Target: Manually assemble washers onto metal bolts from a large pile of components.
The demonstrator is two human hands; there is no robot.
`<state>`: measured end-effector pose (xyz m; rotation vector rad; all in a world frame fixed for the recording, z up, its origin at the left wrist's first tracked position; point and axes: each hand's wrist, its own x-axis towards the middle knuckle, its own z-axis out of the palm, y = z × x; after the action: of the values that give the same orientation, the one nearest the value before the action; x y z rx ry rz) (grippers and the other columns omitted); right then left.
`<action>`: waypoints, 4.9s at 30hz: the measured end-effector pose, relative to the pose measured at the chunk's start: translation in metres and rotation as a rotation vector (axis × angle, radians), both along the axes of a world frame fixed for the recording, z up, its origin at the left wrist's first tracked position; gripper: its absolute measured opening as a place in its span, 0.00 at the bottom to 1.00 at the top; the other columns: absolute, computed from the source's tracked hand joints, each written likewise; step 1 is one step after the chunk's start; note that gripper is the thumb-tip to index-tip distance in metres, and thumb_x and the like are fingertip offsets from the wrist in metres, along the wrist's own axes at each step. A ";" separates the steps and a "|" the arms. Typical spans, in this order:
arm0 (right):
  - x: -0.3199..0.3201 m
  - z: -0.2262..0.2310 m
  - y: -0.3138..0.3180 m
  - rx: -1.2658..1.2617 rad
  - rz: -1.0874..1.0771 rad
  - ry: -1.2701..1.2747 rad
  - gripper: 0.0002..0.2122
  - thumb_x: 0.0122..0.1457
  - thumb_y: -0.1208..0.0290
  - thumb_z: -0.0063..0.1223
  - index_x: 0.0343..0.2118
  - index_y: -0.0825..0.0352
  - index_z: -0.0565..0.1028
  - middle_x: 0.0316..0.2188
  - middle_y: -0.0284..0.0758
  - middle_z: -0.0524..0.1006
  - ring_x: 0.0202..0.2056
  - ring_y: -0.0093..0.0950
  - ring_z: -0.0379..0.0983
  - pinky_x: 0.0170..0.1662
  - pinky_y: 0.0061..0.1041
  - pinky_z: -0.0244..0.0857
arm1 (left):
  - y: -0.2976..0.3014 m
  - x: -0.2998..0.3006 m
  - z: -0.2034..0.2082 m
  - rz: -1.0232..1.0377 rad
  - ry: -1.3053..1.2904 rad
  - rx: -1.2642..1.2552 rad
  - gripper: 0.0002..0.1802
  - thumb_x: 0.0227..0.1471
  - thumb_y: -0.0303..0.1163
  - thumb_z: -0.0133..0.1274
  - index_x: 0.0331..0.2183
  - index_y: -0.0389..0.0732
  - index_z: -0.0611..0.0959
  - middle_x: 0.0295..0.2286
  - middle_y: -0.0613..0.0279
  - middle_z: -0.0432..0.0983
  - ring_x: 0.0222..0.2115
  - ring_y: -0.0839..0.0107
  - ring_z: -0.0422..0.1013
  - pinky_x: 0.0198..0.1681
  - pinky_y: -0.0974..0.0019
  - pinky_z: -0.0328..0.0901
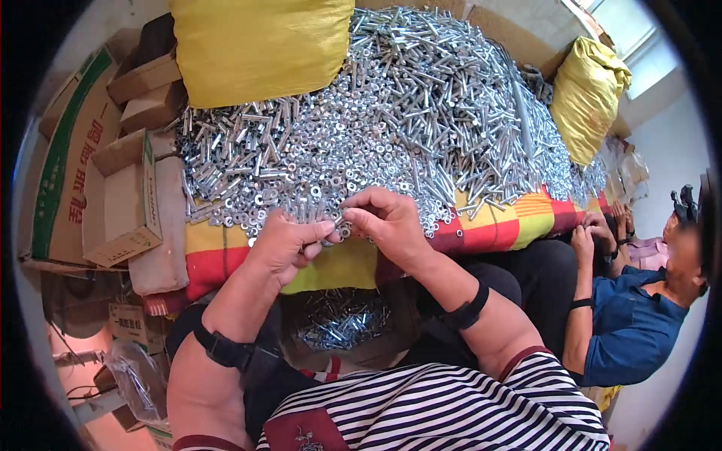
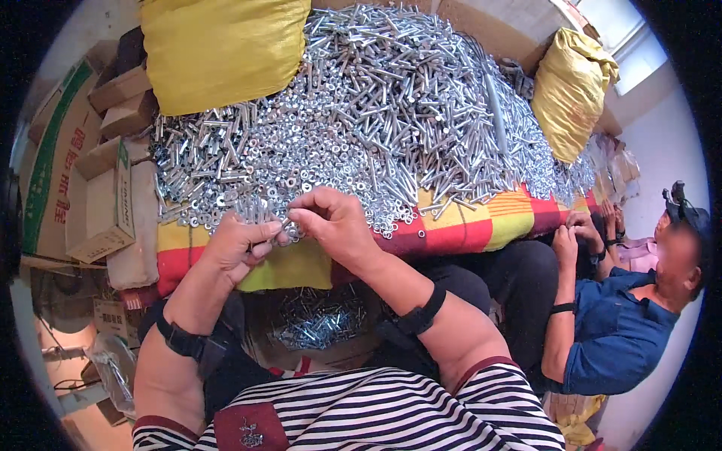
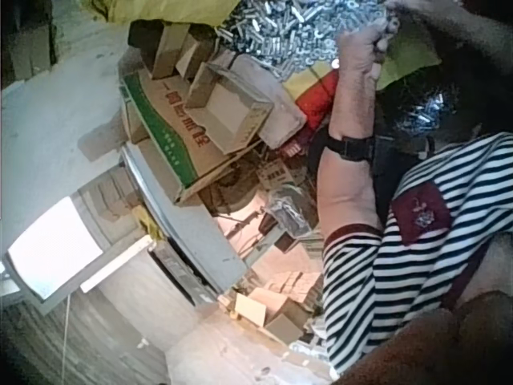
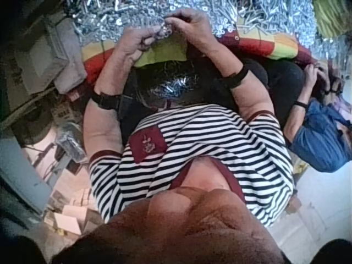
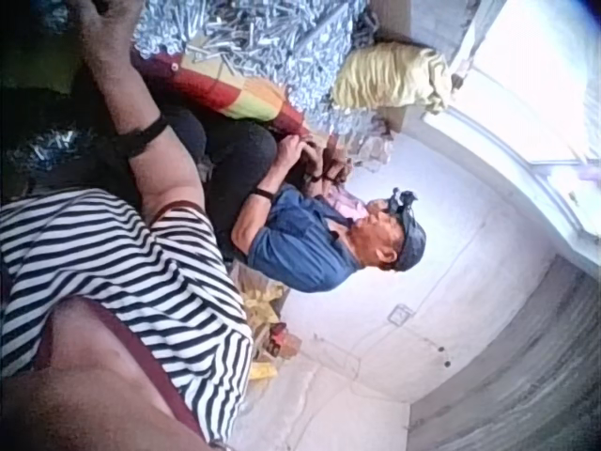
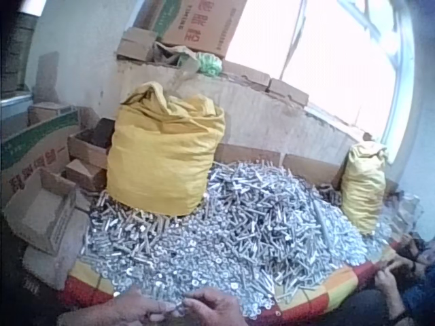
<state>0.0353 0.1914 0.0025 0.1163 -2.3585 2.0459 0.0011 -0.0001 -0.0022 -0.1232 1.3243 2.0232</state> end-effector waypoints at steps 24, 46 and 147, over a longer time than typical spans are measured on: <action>-0.012 -0.001 0.000 0.389 0.020 0.159 0.09 0.57 0.71 0.55 0.24 0.71 0.73 0.16 0.26 0.70 0.19 0.19 0.64 0.22 0.22 0.59 | 0.003 0.000 0.008 0.074 0.330 -0.148 0.07 0.43 0.24 0.60 0.28 0.33 0.78 0.20 0.59 0.76 0.13 0.80 0.65 0.13 0.77 0.56; 0.004 -0.016 -0.010 1.074 -0.018 0.436 0.02 0.49 0.77 0.49 0.26 0.68 0.70 0.26 0.40 0.70 0.30 0.39 0.71 0.33 0.34 0.67 | -0.023 0.020 0.002 -0.299 0.134 -0.219 0.09 0.44 0.25 0.57 0.31 0.35 0.78 0.24 0.57 0.79 0.13 0.81 0.65 0.13 0.79 0.53; 0.010 -0.011 -0.005 1.120 0.050 0.426 0.03 0.48 0.77 0.49 0.27 0.68 0.71 0.27 0.40 0.71 0.31 0.38 0.72 0.34 0.34 0.68 | -0.030 0.022 0.003 -0.298 0.066 -0.179 0.08 0.45 0.23 0.57 0.32 0.33 0.80 0.26 0.58 0.78 0.17 0.80 0.66 0.14 0.78 0.55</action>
<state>0.0456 0.1864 -0.0085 0.5378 -2.8161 0.3953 0.0231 -0.0305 0.0006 0.0577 1.4693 1.6718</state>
